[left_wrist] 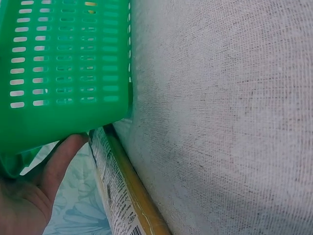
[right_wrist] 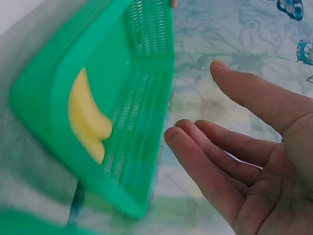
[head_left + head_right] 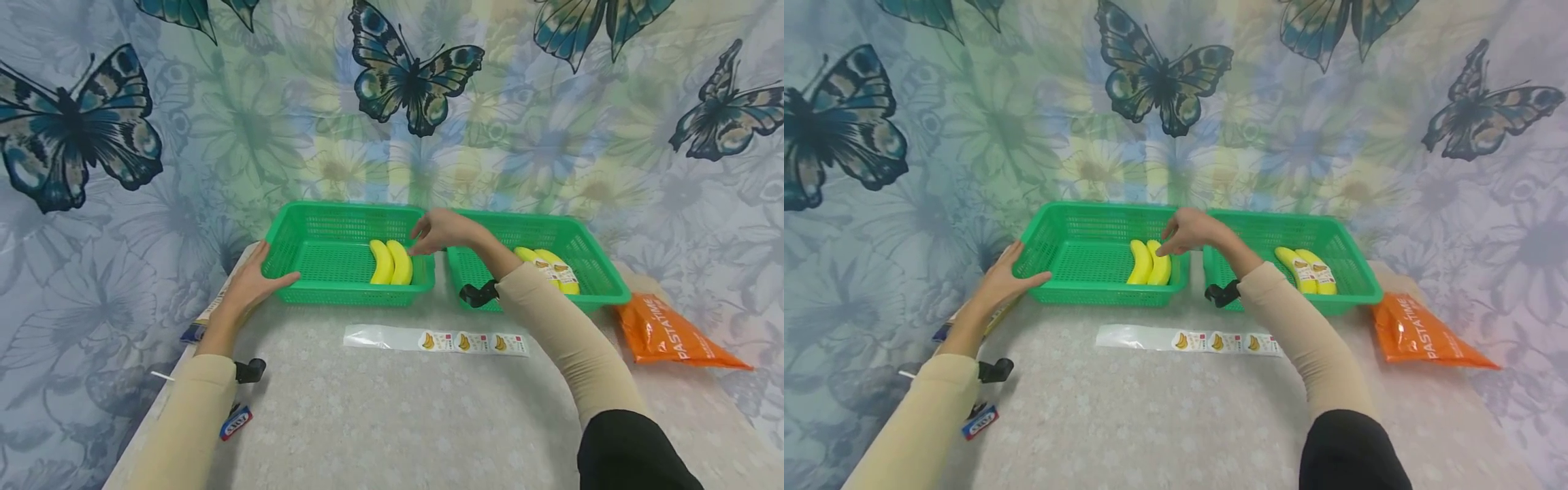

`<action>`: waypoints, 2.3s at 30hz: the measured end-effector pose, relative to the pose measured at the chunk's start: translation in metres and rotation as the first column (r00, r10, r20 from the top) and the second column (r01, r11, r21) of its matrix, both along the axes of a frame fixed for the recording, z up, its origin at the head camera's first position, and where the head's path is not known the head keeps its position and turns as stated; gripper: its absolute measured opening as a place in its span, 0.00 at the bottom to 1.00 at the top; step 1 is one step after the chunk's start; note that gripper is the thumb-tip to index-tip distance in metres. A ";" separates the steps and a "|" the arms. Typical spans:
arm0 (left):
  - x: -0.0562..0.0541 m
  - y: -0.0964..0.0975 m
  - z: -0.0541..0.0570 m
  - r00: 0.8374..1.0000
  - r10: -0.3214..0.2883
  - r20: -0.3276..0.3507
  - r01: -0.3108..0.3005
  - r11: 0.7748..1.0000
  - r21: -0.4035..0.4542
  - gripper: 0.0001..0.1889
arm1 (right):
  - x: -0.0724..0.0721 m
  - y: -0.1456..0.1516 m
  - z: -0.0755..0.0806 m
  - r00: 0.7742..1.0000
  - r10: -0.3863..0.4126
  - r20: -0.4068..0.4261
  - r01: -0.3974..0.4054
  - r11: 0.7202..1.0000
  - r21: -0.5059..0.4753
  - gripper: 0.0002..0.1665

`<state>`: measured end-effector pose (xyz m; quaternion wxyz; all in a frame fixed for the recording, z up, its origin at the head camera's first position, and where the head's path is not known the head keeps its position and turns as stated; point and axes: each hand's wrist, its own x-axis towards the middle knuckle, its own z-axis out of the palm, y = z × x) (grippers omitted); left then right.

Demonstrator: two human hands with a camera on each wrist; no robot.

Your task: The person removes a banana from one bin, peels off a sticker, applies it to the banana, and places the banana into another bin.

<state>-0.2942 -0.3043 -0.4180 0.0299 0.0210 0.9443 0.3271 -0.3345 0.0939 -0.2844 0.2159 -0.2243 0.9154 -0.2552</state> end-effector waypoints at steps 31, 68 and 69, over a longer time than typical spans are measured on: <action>0.008 -0.004 -0.005 0.998 0.050 -0.041 -0.049 0.998 0.034 0.60 | -0.099 -0.079 -0.057 0.995 -0.084 0.051 0.078 0.991 0.109 0.17; 0.001 -0.004 -0.006 0.998 0.042 -0.043 -0.040 0.998 0.052 0.58 | -0.121 -0.100 -0.115 0.978 -0.105 0.179 0.060 0.969 0.240 0.25; 0.001 -0.004 -0.007 0.998 0.043 -0.044 -0.041 0.998 0.051 0.58 | -0.122 -0.099 -0.115 0.976 -0.101 0.192 0.055 0.971 0.233 0.25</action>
